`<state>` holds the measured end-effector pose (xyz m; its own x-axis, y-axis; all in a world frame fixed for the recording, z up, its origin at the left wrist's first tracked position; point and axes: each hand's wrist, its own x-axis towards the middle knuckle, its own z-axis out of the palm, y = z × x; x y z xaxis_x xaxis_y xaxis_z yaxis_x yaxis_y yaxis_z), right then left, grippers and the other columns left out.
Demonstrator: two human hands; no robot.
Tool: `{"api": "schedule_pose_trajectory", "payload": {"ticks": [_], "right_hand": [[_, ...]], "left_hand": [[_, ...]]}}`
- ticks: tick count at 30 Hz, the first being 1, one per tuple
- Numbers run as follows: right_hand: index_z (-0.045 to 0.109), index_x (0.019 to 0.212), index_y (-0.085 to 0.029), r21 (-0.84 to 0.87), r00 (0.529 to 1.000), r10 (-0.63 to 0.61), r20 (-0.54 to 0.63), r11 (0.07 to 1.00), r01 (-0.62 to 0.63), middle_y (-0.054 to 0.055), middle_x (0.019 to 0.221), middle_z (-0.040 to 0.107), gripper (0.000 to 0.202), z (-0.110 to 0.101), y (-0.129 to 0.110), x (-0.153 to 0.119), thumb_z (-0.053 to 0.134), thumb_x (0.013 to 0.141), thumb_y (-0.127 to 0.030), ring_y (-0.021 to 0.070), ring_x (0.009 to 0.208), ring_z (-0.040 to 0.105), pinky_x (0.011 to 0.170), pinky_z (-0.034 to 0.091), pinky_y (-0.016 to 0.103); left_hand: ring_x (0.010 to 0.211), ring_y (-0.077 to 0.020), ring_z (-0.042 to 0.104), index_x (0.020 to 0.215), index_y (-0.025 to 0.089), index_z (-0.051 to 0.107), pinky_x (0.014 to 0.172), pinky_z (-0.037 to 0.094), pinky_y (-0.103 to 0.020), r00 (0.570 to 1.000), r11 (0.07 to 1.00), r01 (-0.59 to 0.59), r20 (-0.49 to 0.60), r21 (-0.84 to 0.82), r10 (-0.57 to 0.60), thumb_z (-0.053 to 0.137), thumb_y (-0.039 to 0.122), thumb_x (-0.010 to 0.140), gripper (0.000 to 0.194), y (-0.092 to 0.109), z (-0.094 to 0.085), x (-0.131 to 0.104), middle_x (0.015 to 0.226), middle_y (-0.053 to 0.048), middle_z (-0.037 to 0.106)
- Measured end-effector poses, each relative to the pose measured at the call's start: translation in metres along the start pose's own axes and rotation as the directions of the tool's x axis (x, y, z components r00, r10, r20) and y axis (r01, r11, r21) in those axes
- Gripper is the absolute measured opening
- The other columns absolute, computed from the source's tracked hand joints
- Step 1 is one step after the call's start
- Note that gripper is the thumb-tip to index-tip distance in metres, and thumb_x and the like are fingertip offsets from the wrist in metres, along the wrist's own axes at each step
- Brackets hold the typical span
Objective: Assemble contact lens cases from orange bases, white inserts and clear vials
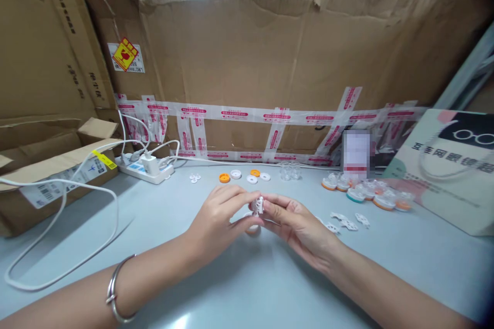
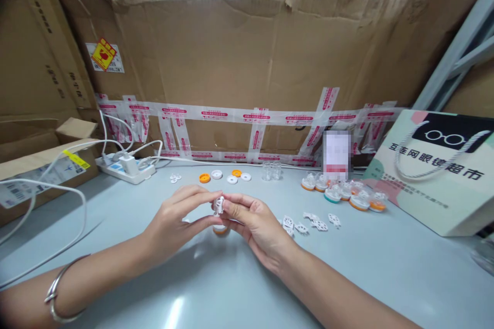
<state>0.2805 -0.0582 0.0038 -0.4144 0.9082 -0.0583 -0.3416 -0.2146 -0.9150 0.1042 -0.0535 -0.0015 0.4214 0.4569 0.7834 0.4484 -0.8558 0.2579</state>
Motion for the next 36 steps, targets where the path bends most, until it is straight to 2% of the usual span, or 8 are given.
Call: {"api": "schedule_pose_trajectory", "payload": {"ticks": [8, 16, 22, 28, 32, 36], "right_hand": [[0.071, 0.078, -0.018, 0.021, 0.996, 0.001, -0.095, 1.000, 0.001, 0.001, 0.076, 0.068, 0.022, 0.003, 0.005, 0.000, 0.077, 0.062, -0.031, 0.0126, 0.072, 0.061, 0.079, 0.047, 0.029], [0.071, 0.080, -0.018, 0.063, 0.997, 0.016, -0.069, 0.998, -0.012, 0.000, 0.073, 0.066, 0.022, 0.004, 0.006, -0.001, 0.076, 0.063, -0.030, 0.0111, 0.069, 0.060, 0.072, 0.047, 0.026], [0.070, 0.082, -0.018, -0.039, 0.999, -0.009, -0.033, 0.999, 0.008, 0.002, 0.078, 0.067, 0.021, 0.006, 0.004, -0.004, 0.071, 0.069, -0.035, 0.0129, 0.072, 0.060, 0.075, 0.045, 0.028], [0.068, 0.080, -0.016, -0.176, 0.983, -0.110, -0.149, 0.981, 0.083, 0.003, 0.074, 0.069, 0.023, 0.010, 0.011, -0.004, 0.074, 0.065, -0.033, 0.0140, 0.067, 0.060, 0.071, 0.045, 0.030], [0.068, 0.082, -0.016, -0.234, 0.978, -0.141, -0.153, 0.967, 0.103, 0.005, 0.079, 0.070, 0.024, 0.009, 0.014, -0.001, 0.071, 0.067, -0.035, 0.0146, 0.071, 0.061, 0.069, 0.046, 0.029], [0.067, 0.084, -0.018, -0.276, 0.969, -0.191, -0.157, 0.950, 0.143, 0.004, 0.087, 0.069, 0.025, -0.003, 0.009, 0.005, 0.072, 0.065, -0.035, 0.0169, 0.084, 0.061, 0.077, 0.045, 0.030]], "left_hand": [[0.076, -0.0157, 0.059, 0.108, 0.019, 0.057, 0.072, 0.047, -0.031, 0.999, 0.997, -0.043, -0.016, 0.058, 0.044, 0.063, 0.027, 0.079, 0.031, -0.002, 0.002, 0.000, 0.081, -0.004, 0.064], [0.074, -0.0154, 0.058, 0.101, 0.017, 0.057, 0.071, 0.043, -0.031, 0.998, 0.989, -0.066, 0.019, 0.134, 0.064, 0.063, 0.031, 0.079, 0.027, -0.001, 0.002, -0.001, 0.079, -0.003, 0.063], [0.075, -0.0155, 0.057, 0.097, 0.017, 0.057, 0.071, 0.042, -0.031, 0.999, 0.985, -0.034, 0.035, 0.170, 0.028, 0.063, 0.029, 0.079, 0.023, 0.000, 0.001, 0.000, 0.078, -0.002, 0.061], [0.072, -0.0152, 0.056, 0.094, 0.017, 0.058, 0.069, 0.042, -0.030, 0.998, 0.979, -0.053, 0.030, 0.198, 0.048, 0.062, 0.025, 0.080, 0.016, 0.001, 0.009, -0.004, 0.075, -0.001, 0.060], [0.073, -0.0148, 0.056, 0.095, 0.019, 0.058, 0.072, 0.041, -0.031, 0.999, 0.987, -0.017, 0.052, 0.160, 0.009, 0.063, 0.026, 0.079, 0.019, 0.001, 0.011, -0.005, 0.075, 0.000, 0.060], [0.083, -0.0168, 0.056, 0.109, 0.020, 0.054, 0.076, 0.043, -0.030, 0.984, 0.990, 0.132, 0.117, 0.051, -0.137, 0.067, 0.038, 0.073, 0.042, -0.007, 0.002, 0.000, 0.087, -0.003, 0.059]]}}
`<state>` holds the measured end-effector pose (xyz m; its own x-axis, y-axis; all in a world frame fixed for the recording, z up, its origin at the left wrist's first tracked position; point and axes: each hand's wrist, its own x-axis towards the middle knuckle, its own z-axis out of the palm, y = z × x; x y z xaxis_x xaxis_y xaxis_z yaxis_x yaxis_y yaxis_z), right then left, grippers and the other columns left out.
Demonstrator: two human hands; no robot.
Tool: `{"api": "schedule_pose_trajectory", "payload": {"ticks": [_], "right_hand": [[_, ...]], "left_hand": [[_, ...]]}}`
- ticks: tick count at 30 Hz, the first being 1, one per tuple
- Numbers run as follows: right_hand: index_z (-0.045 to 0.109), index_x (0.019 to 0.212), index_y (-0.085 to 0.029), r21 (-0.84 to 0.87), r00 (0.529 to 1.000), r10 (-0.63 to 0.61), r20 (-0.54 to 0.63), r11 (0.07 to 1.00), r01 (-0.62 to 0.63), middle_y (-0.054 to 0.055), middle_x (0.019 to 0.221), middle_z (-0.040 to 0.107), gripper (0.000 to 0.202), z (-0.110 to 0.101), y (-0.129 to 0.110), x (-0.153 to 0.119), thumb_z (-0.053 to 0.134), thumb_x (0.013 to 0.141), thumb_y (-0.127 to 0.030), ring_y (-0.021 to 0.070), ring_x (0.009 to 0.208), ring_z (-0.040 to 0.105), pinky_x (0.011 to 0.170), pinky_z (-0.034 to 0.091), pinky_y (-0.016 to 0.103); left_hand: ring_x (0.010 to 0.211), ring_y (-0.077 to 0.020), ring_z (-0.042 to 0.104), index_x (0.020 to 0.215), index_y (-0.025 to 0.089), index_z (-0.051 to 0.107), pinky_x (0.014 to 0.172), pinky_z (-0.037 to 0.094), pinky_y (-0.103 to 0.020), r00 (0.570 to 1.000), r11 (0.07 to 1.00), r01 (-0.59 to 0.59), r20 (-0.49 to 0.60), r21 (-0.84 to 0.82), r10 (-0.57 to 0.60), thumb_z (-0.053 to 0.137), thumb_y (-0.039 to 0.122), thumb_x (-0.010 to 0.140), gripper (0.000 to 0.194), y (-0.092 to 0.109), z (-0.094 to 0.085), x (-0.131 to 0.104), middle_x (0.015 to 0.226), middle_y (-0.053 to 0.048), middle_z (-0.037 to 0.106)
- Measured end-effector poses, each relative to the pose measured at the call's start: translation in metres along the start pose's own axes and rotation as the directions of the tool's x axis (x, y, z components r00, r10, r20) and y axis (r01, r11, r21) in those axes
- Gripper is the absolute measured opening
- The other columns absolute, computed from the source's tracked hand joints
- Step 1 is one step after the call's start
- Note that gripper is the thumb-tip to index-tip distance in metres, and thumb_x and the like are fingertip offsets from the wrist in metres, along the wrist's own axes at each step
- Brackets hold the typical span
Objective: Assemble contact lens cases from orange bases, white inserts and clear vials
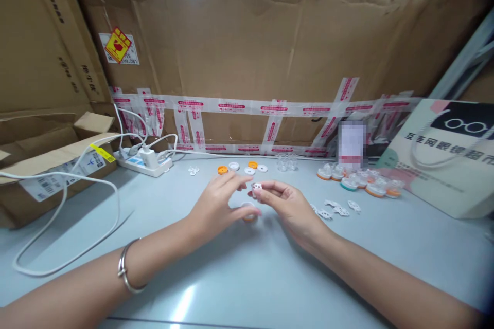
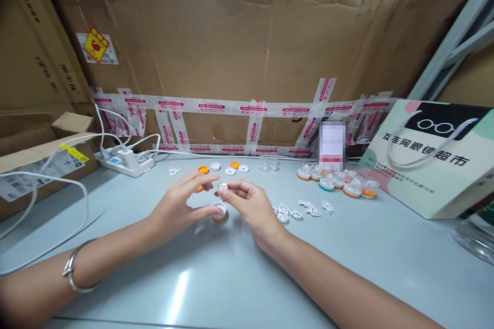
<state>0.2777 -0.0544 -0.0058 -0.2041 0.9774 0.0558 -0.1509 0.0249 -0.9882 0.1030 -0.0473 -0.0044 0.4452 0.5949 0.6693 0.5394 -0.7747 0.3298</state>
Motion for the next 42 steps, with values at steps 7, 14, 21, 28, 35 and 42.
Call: {"api": "schedule_pose_trajectory", "payload": {"ticks": [7, 14, 21, 28, 35, 42], "right_hand": [[0.065, 0.081, -0.018, -0.151, 0.995, -0.054, -0.087, 0.988, 0.040, 0.000, 0.076, 0.065, 0.028, -0.017, 0.006, 0.015, 0.074, 0.061, -0.035, 0.0146, 0.075, 0.059, 0.077, 0.044, 0.030], [0.062, 0.087, -0.018, -0.263, 0.989, -0.019, 0.145, 0.963, 0.057, 0.003, 0.085, 0.069, 0.024, -0.012, 0.016, 0.016, 0.069, 0.068, -0.032, 0.0170, 0.082, 0.064, 0.079, 0.046, 0.033], [0.064, 0.081, -0.018, -0.467, 0.987, -0.071, 0.143, 0.875, 0.131, 0.003, 0.086, 0.070, 0.013, -0.014, 0.017, 0.016, 0.065, 0.070, -0.026, 0.0188, 0.084, 0.062, 0.081, 0.044, 0.034], [0.065, 0.078, -0.019, -0.529, 0.982, -0.102, 0.161, 0.831, 0.173, 0.003, 0.087, 0.070, 0.011, -0.013, 0.020, 0.017, 0.064, 0.071, -0.027, 0.0185, 0.084, 0.062, 0.079, 0.044, 0.033], [0.065, 0.079, -0.019, -0.594, 0.970, -0.148, 0.194, 0.769, 0.236, 0.002, 0.086, 0.069, 0.015, -0.013, 0.016, 0.016, 0.062, 0.074, -0.032, 0.0180, 0.084, 0.061, 0.079, 0.044, 0.032], [0.063, 0.079, -0.017, -0.534, 0.964, -0.129, 0.232, 0.812, 0.237, 0.004, 0.082, 0.069, 0.014, -0.011, 0.019, 0.018, 0.061, 0.075, -0.030, 0.0176, 0.080, 0.062, 0.077, 0.046, 0.032]], "left_hand": [[0.092, -0.0224, 0.054, 0.110, 0.021, 0.053, 0.077, 0.044, -0.033, 0.855, 0.957, 0.287, 0.461, -0.040, -0.238, 0.069, 0.055, 0.060, 0.063, -0.019, -0.009, 0.001, 0.104, -0.007, 0.055], [0.082, -0.0181, 0.055, 0.092, 0.018, 0.058, 0.071, 0.041, -0.028, 0.841, 0.948, 0.312, 0.480, -0.054, -0.250, 0.067, 0.045, 0.068, 0.038, -0.017, 0.010, -0.004, 0.091, -0.004, 0.058], [0.078, -0.0164, 0.054, 0.087, 0.017, 0.059, 0.066, 0.038, -0.024, 0.860, 0.947, 0.315, 0.440, -0.060, -0.258, 0.064, 0.040, 0.072, 0.028, -0.017, 0.014, -0.004, 0.086, -0.003, 0.059], [0.076, -0.0156, 0.054, 0.086, 0.016, 0.059, 0.066, 0.039, -0.024, 0.865, 0.935, 0.339, 0.426, -0.102, -0.267, 0.065, 0.039, 0.072, 0.028, -0.021, 0.019, -0.006, 0.084, -0.003, 0.059], [0.078, -0.0158, 0.054, 0.090, 0.016, 0.061, 0.068, 0.040, -0.024, 0.856, 0.926, 0.358, 0.438, -0.119, -0.275, 0.064, 0.038, 0.072, 0.029, -0.022, 0.019, -0.006, 0.086, -0.004, 0.059], [0.078, -0.0161, 0.054, 0.089, 0.015, 0.062, 0.068, 0.040, -0.024, 0.856, 0.927, 0.354, 0.441, -0.122, -0.269, 0.064, 0.038, 0.072, 0.028, -0.022, 0.018, -0.006, 0.085, -0.004, 0.059]]}}
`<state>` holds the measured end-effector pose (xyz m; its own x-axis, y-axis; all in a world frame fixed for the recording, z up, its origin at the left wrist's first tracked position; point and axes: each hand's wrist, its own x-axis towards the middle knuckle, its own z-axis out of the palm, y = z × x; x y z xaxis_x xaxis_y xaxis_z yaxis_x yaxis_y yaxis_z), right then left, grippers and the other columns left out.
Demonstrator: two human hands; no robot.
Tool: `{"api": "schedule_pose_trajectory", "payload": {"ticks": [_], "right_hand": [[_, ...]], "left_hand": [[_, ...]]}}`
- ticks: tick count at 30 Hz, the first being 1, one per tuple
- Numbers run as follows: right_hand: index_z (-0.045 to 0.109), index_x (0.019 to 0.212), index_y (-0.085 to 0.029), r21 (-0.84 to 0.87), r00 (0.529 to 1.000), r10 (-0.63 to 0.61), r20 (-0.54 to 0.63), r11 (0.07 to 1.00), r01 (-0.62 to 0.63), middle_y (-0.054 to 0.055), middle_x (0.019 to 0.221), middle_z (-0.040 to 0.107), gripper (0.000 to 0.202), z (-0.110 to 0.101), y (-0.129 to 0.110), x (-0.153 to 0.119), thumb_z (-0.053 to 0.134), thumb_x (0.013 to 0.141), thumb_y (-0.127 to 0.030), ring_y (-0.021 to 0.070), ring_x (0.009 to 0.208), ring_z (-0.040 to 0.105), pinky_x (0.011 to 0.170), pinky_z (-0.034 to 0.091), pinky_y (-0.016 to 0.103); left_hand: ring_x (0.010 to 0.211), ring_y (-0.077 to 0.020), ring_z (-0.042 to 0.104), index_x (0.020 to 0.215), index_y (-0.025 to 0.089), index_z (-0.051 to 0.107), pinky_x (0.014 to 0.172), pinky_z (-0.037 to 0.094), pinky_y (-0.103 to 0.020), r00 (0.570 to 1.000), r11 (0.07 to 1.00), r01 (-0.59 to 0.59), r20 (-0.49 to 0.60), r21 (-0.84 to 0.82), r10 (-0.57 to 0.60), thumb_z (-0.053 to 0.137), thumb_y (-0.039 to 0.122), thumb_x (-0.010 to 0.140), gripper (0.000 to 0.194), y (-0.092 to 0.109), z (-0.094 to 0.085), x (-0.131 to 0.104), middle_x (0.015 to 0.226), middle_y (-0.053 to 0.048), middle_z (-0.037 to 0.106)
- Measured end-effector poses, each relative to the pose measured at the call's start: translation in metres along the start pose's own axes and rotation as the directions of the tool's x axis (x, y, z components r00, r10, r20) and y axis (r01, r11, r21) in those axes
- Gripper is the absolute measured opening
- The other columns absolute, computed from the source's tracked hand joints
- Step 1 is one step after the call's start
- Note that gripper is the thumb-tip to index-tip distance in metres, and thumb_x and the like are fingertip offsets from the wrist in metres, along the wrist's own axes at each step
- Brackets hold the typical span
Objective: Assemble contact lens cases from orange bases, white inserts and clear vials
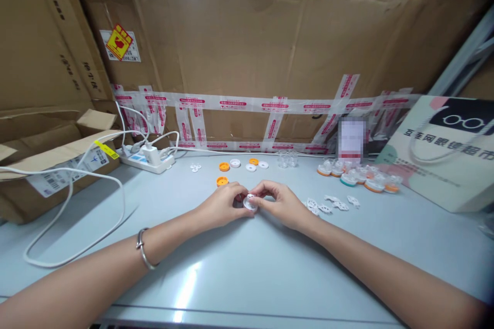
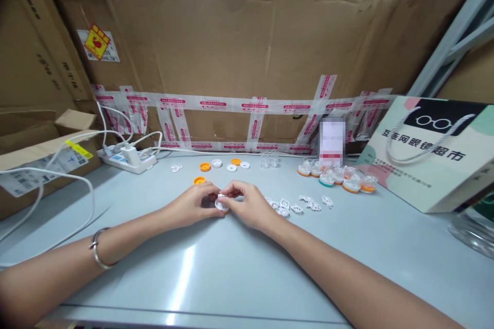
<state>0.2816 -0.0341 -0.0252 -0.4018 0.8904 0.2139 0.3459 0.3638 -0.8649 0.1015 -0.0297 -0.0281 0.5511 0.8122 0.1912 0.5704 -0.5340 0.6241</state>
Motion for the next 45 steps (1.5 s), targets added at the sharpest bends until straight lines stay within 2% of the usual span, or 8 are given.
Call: {"api": "schedule_pose_trajectory", "payload": {"ticks": [16, 19, 22, 25, 28, 36, 41, 45], "right_hand": [[0.061, 0.081, -0.019, -0.009, 1.000, 0.001, -0.010, 1.000, -0.001, 0.004, 0.087, 0.067, 0.023, -0.001, -0.005, -0.001, 0.067, 0.069, -0.038, 0.0187, 0.087, 0.061, 0.084, 0.046, 0.034], [0.060, 0.094, -0.019, -0.038, 0.985, -0.028, -0.168, 0.999, 0.022, 0.005, 0.094, 0.067, 0.033, -0.027, -0.001, 0.011, 0.065, 0.069, -0.041, 0.0179, 0.087, 0.062, 0.082, 0.048, 0.033], [0.061, 0.090, -0.018, -0.221, 0.904, -0.066, -0.421, 0.975, -0.032, 0.006, 0.091, 0.068, 0.026, -0.073, 0.015, 0.030, 0.058, 0.075, -0.039, 0.0180, 0.083, 0.063, 0.079, 0.049, 0.034], [0.063, 0.083, -0.016, -0.319, 0.871, -0.063, -0.488, 0.941, -0.111, 0.009, 0.084, 0.067, 0.015, -0.115, 0.043, 0.044, 0.061, 0.070, -0.024, 0.0218, 0.081, 0.062, 0.080, 0.046, 0.039], [0.065, 0.084, -0.017, -0.413, 0.871, -0.079, -0.485, 0.899, -0.149, 0.009, 0.086, 0.067, 0.020, -0.131, 0.069, 0.051, 0.064, 0.064, -0.016, 0.0236, 0.083, 0.061, 0.080, 0.045, 0.039], [0.066, 0.091, -0.016, -0.536, 0.867, -0.124, -0.483, 0.825, -0.180, 0.011, 0.093, 0.064, 0.023, -0.116, 0.093, 0.053, 0.061, 0.068, -0.020, 0.0232, 0.080, 0.060, 0.080, 0.043, 0.037], [0.063, 0.083, -0.017, -0.515, 0.848, -0.118, -0.516, 0.834, -0.198, 0.009, 0.082, 0.066, 0.016, -0.111, 0.089, 0.051, 0.061, 0.068, -0.021, 0.0247, 0.079, 0.060, 0.079, 0.043, 0.039], [0.060, 0.083, -0.017, -0.445, 0.818, -0.126, -0.561, 0.879, -0.170, 0.009, 0.081, 0.067, 0.016, -0.112, 0.071, 0.049, 0.062, 0.067, -0.022, 0.0245, 0.078, 0.061, 0.078, 0.044, 0.041]], "left_hand": [[0.076, -0.0163, 0.054, 0.088, 0.016, 0.062, 0.066, 0.039, -0.024, 1.000, 1.000, 0.004, -0.027, -0.010, -0.004, 0.064, 0.043, 0.071, 0.033, 0.003, -0.001, -0.001, 0.083, -0.003, 0.060], [0.079, -0.0173, 0.055, 0.089, 0.015, 0.062, 0.070, 0.041, -0.026, 0.999, 1.000, 0.012, -0.044, -0.007, -0.012, 0.063, 0.042, 0.071, 0.032, 0.005, 0.000, -0.002, 0.086, -0.004, 0.061], [0.081, -0.0180, 0.055, 0.090, 0.015, 0.062, 0.073, 0.042, -0.028, 0.999, 1.000, 0.006, -0.039, -0.017, -0.006, 0.064, 0.040, 0.071, 0.031, 0.005, 0.000, -0.003, 0.089, -0.005, 0.061], [0.081, -0.0185, 0.056, 0.090, 0.016, 0.062, 0.074, 0.043, -0.029, 0.999, 1.000, 0.006, -0.032, -0.021, -0.006, 0.063, 0.040, 0.071, 0.031, 0.005, -0.001, -0.004, 0.090, -0.006, 0.061], [0.082, -0.0191, 0.056, 0.089, 0.016, 0.062, 0.075, 0.043, -0.029, 0.999, 1.000, 0.004, -0.032, -0.017, -0.005, 0.063, 0.039, 0.071, 0.030, 0.006, -0.001, -0.004, 0.089, -0.006, 0.061], [0.080, -0.0184, 0.054, 0.090, 0.016, 0.061, 0.074, 0.043, -0.029, 0.999, 1.000, -0.005, -0.047, -0.018, 0.004, 0.066, 0.039, 0.068, 0.033, 0.001, 0.003, -0.001, 0.088, -0.005, 0.059], [0.080, -0.0184, 0.055, 0.089, 0.015, 0.060, 0.074, 0.043, -0.030, 0.998, 0.999, 0.002, -0.055, -0.037, -0.004, 0.066, 0.038, 0.068, 0.031, 0.001, 0.005, -0.001, 0.089, -0.006, 0.060], [0.079, -0.0179, 0.056, 0.088, 0.016, 0.059, 0.072, 0.044, -0.029, 0.998, 0.992, 0.035, -0.056, -0.121, -0.042, 0.065, 0.032, 0.068, 0.027, 0.005, 0.004, -0.002, 0.087, -0.005, 0.062]]}}
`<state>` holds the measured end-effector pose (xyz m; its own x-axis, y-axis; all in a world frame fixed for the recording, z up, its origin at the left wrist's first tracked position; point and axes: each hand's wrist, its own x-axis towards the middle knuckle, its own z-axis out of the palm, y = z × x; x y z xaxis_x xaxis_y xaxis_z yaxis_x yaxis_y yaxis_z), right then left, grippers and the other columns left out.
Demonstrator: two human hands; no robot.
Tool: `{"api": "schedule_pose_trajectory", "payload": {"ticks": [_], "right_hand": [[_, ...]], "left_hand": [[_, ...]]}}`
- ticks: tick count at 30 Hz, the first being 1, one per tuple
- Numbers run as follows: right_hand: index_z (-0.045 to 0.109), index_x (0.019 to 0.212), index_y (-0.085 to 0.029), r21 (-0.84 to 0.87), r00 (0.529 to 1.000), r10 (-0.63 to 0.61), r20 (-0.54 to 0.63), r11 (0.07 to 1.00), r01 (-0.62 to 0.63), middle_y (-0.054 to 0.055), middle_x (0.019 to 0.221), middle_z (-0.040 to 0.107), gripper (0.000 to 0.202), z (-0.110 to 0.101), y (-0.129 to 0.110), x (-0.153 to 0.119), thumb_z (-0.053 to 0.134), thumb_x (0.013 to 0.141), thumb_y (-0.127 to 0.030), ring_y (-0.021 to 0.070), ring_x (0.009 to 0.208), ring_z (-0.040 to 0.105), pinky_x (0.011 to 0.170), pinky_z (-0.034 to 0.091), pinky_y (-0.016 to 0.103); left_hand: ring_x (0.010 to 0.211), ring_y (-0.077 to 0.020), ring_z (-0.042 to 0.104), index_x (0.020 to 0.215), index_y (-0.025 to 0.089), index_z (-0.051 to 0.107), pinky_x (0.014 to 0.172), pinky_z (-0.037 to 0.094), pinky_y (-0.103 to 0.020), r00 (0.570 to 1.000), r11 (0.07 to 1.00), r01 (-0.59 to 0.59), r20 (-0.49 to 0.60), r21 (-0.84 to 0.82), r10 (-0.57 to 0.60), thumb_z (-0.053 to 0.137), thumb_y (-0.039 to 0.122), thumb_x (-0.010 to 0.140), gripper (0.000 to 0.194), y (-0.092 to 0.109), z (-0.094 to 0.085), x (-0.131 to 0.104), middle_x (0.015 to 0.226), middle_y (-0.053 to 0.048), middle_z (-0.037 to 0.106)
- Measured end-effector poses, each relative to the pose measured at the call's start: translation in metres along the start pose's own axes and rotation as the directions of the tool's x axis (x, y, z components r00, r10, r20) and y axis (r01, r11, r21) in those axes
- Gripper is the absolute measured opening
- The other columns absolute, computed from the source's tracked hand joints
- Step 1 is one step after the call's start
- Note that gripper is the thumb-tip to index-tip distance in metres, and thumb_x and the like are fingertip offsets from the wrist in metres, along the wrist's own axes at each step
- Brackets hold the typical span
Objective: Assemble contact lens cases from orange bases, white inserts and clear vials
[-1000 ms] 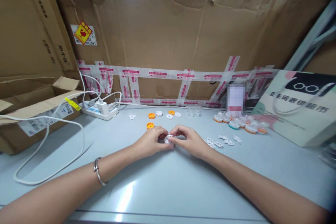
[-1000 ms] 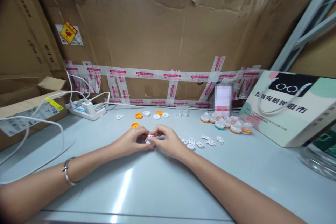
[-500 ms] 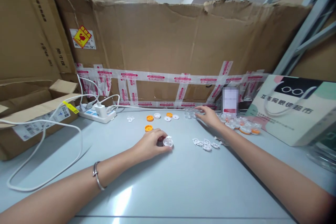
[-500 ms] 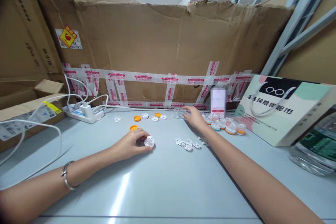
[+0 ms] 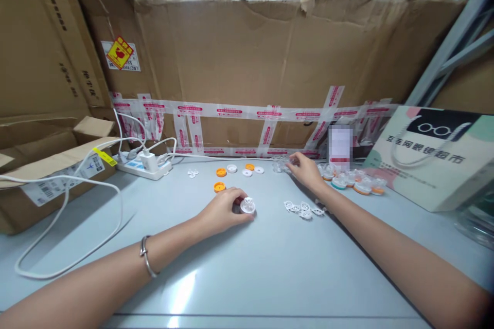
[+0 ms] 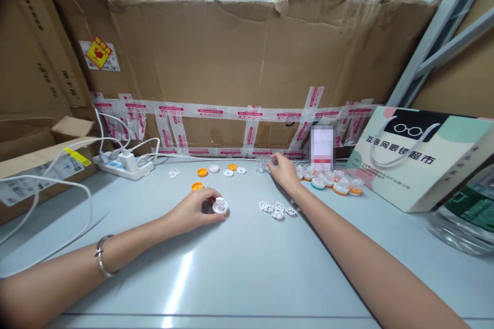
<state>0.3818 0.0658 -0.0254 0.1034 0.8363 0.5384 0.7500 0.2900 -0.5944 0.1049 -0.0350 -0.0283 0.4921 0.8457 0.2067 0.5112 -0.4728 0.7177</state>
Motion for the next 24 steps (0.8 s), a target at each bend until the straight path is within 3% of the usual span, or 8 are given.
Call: {"api": "schedule_pose_trajectory", "payload": {"ticks": [3, 6, 8, 11, 14, 19, 24], "right_hand": [[0.058, 0.091, -0.017, 0.121, 0.999, -0.007, -0.036, 0.993, 0.012, 0.011, 0.095, 0.066, 0.023, -0.014, -0.026, -0.003, 0.060, 0.072, -0.029, 0.0232, 0.085, 0.062, 0.079, 0.047, 0.038], [0.056, 0.097, -0.020, 0.289, 0.998, -0.052, 0.024, 0.957, 0.043, 0.007, 0.098, 0.067, 0.028, -0.025, -0.066, -0.018, 0.058, 0.076, -0.039, 0.0198, 0.089, 0.063, 0.080, 0.049, 0.035], [0.058, 0.095, -0.021, 0.567, 0.984, -0.096, 0.147, 0.824, -0.005, 0.005, 0.094, 0.068, 0.028, -0.029, -0.093, -0.034, 0.063, 0.074, -0.038, 0.0193, 0.091, 0.063, 0.084, 0.048, 0.036], [0.059, 0.096, -0.022, 0.729, 0.947, -0.192, 0.257, 0.682, -0.060, 0.003, 0.094, 0.066, 0.025, -0.032, -0.123, -0.056, 0.065, 0.075, -0.034, 0.0169, 0.092, 0.061, 0.088, 0.046, 0.036], [0.060, 0.097, -0.023, 0.774, 0.935, -0.210, 0.285, 0.626, -0.096, 0.003, 0.097, 0.065, 0.022, -0.034, -0.135, -0.069, 0.064, 0.076, -0.030, 0.0163, 0.095, 0.060, 0.090, 0.046, 0.035], [0.061, 0.097, -0.025, 0.796, 0.927, -0.236, 0.292, 0.597, -0.098, 0.002, 0.100, 0.066, 0.022, -0.036, -0.138, -0.074, 0.065, 0.076, -0.030, 0.0171, 0.098, 0.060, 0.091, 0.045, 0.037], [0.062, 0.097, -0.025, 0.774, 0.928, -0.238, 0.287, 0.628, -0.079, 0.002, 0.099, 0.066, 0.021, -0.038, -0.144, -0.078, 0.064, 0.077, -0.026, 0.0166, 0.096, 0.061, 0.087, 0.049, 0.034]], "left_hand": [[0.076, -0.0156, 0.059, 0.090, 0.016, 0.056, 0.070, 0.046, -0.027, 0.999, 0.978, 0.054, 0.014, -0.200, -0.052, 0.064, 0.028, 0.070, 0.025, 0.003, -0.002, 0.000, 0.085, -0.003, 0.063], [0.076, -0.0141, 0.060, 0.091, 0.015, 0.055, 0.073, 0.046, -0.027, 0.994, 0.909, 0.111, 0.036, -0.401, -0.106, 0.066, 0.026, 0.069, 0.028, 0.009, -0.005, 0.001, 0.084, -0.003, 0.063], [0.077, -0.0136, 0.060, 0.094, 0.015, 0.057, 0.075, 0.045, -0.027, 0.991, 0.858, 0.134, 0.055, -0.495, -0.123, 0.068, 0.027, 0.069, 0.030, 0.016, -0.008, 0.000, 0.085, -0.003, 0.063], [0.084, -0.0135, 0.058, 0.097, 0.017, 0.060, 0.081, 0.044, -0.028, 0.995, 0.807, 0.102, 0.064, -0.582, -0.080, 0.066, 0.029, 0.073, 0.028, 0.027, -0.014, -0.004, 0.090, -0.003, 0.063], [0.089, -0.0140, 0.057, 0.095, 0.018, 0.063, 0.084, 0.042, -0.029, 0.998, 0.795, 0.058, 0.057, -0.604, -0.029, 0.064, 0.031, 0.075, 0.024, 0.036, -0.019, -0.008, 0.093, -0.002, 0.063], [0.092, -0.0156, 0.058, 0.098, 0.020, 0.064, 0.087, 0.043, -0.031, 0.997, 0.783, 0.074, 0.071, -0.618, -0.038, 0.066, 0.030, 0.074, 0.026, 0.044, -0.022, -0.012, 0.095, -0.002, 0.065], [0.091, -0.0167, 0.062, 0.106, 0.019, 0.059, 0.086, 0.046, -0.032, 0.996, 0.743, 0.092, 0.074, -0.663, -0.057, 0.070, 0.025, 0.071, 0.037, 0.049, -0.022, -0.014, 0.094, -0.003, 0.066]]}}
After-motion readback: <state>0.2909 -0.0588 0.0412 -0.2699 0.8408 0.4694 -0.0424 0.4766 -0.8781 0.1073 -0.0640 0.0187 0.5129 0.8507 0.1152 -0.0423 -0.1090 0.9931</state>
